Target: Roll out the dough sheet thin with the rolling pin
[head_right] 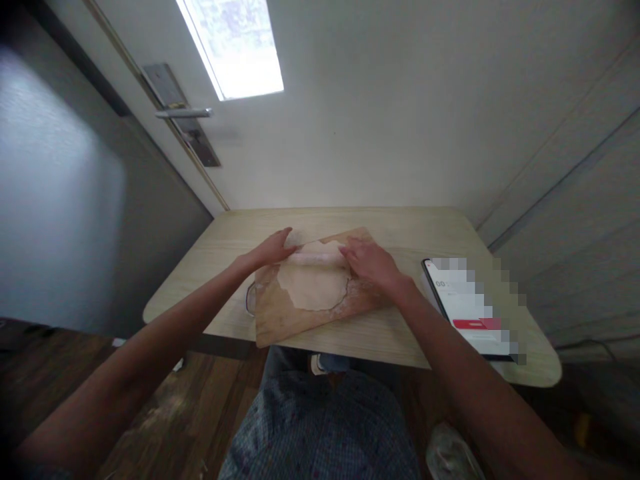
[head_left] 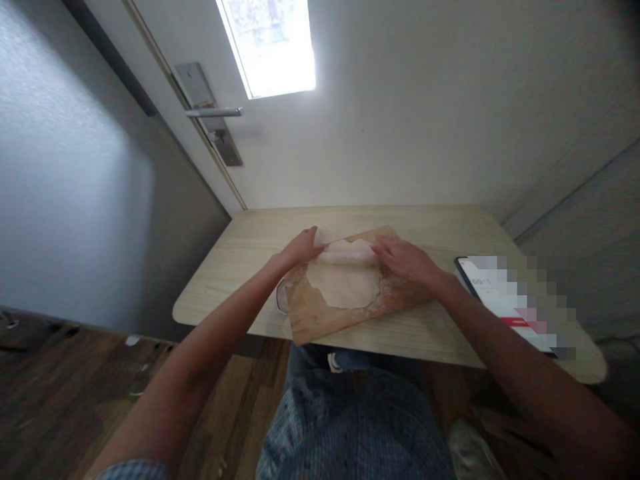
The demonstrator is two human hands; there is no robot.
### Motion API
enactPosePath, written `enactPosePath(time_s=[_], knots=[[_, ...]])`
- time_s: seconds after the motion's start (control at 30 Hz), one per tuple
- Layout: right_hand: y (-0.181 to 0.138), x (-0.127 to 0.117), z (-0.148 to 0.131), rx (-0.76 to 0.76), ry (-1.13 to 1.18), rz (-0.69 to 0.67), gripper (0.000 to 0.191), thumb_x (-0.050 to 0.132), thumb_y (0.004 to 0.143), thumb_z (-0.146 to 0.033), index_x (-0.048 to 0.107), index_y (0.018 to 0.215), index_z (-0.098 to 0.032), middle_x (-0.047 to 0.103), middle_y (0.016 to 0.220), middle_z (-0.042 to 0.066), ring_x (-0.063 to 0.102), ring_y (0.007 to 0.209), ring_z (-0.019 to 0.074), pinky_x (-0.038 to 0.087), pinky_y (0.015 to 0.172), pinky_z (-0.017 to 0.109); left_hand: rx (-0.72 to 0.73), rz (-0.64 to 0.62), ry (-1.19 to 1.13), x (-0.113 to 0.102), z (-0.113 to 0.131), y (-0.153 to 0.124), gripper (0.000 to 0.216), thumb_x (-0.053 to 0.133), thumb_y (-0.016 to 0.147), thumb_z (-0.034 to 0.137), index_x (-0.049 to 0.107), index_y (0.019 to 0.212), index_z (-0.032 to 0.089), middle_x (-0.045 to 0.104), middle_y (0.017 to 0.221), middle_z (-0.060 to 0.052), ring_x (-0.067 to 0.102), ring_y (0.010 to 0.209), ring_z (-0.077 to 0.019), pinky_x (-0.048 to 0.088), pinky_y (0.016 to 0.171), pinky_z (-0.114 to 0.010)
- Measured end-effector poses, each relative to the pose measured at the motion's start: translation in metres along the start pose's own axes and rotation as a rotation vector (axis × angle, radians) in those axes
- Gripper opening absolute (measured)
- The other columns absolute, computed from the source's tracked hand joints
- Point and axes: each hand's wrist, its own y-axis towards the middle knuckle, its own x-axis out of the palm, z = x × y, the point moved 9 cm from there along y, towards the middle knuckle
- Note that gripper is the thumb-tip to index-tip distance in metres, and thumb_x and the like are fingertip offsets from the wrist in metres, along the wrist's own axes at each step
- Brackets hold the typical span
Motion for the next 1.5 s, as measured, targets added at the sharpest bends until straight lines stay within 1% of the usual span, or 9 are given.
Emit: enactPosePath(time_s=[0.1,0.3,0.47,0.57,0.7,0.9,1.1,1.3,1.5], knots=[[0.014,0.007,0.002,0.019,-0.025,-0.070,0.045,0.023,0.093,-0.036,0.056,0.114,-0.012,0.059,0.119,0.013,0.054,0.108,0.0216,0.039,0.092,0.033,-0.013,0.024,-0.026,0.004,-0.006,0.006,0.053,0.043,0.085,0.033,0.039,0.129,0.004,0.047,0.132,-0.018,0.047,0.120,-0.0210,0.036,0.096,-0.025],[0.030,0.025,0.016,0.138,-0.078,-0.107,0.044,0.027,0.092,-0.032,0.051,0.123,-0.013,0.045,0.135,0.014,0.036,0.126,0.0273,0.029,0.100,0.049,-0.049,0.096,-0.029,0.006,-0.015,0.013,0.049,0.038,0.084,0.028,0.044,0.125,0.002,0.047,0.131,-0.020,0.041,0.124,-0.0259,0.034,0.100,-0.034],[0.029,0.028,0.026,0.232,-0.090,-0.071,0.050,0.027,0.090,-0.029,0.037,0.136,-0.011,0.034,0.142,0.016,0.025,0.133,0.0300,0.024,0.104,0.047,-0.081,0.148,-0.026,0.003,-0.019,0.020,0.042,0.038,0.081,0.025,0.056,0.112,0.004,0.057,0.119,-0.018,0.047,0.118,-0.0248,0.037,0.097,-0.033],[0.031,0.029,0.027,0.225,-0.061,-0.044,0.052,0.027,0.090,-0.028,0.036,0.136,-0.009,0.035,0.141,0.017,0.026,0.133,0.0284,0.026,0.104,0.046,-0.131,0.204,-0.052,-0.002,-0.022,0.024,0.043,0.039,0.079,0.025,0.057,0.112,0.005,0.058,0.119,-0.017,0.051,0.115,-0.0247,0.038,0.097,-0.033],[0.037,0.032,0.032,0.219,-0.023,-0.017,0.053,0.029,0.089,-0.029,0.036,0.136,-0.008,0.036,0.141,0.017,0.026,0.133,0.0261,0.026,0.106,0.044,-0.195,0.188,-0.106,-0.002,-0.027,0.031,0.045,0.040,0.076,0.024,0.059,0.113,0.005,0.060,0.118,-0.018,0.055,0.110,-0.0251,0.040,0.094,-0.031],[0.044,0.035,0.039,0.242,-0.011,-0.025,0.053,0.030,0.087,-0.026,0.036,0.135,-0.003,0.037,0.139,0.020,0.027,0.133,0.0271,0.027,0.106,0.043,-0.274,0.170,-0.128,-0.004,-0.034,0.044,0.041,0.042,0.074,0.023,0.063,0.107,0.009,0.065,0.107,-0.015,0.059,0.102,-0.0234,0.043,0.084,-0.030],[0.043,0.031,0.038,0.261,-0.007,0.022,0.052,0.031,0.087,-0.028,0.041,0.132,-0.004,0.040,0.137,0.021,0.030,0.131,0.0292,0.029,0.104,0.045,-0.291,0.215,-0.119,-0.008,-0.036,0.049,0.039,0.041,0.075,0.022,0.066,0.102,0.010,0.066,0.105,-0.016,0.060,0.098,-0.0231,0.044,0.081,-0.029],[0.032,0.028,0.029,0.231,-0.015,0.067,0.052,0.033,0.088,-0.030,0.044,0.130,-0.002,0.042,0.136,0.021,0.033,0.129,0.0288,0.029,0.104,0.043,-0.295,0.165,-0.110,-0.003,-0.035,0.037,0.038,0.036,0.077,0.025,0.068,0.093,0.012,0.068,0.097,-0.015,0.062,0.090,-0.0246,0.045,0.074,-0.031],[0.011,0.021,0.004,0.097,-0.064,0.101,0.045,0.028,0.090,-0.026,0.054,0.120,-0.004,0.054,0.125,0.016,0.044,0.122,0.0222,0.027,0.106,0.037,-0.270,0.139,-0.118,-0.003,-0.028,0.007,0.039,0.032,0.080,0.024,0.069,0.085,0.013,0.069,0.092,-0.013,0.063,0.087,-0.0246,0.046,0.074,-0.032]])
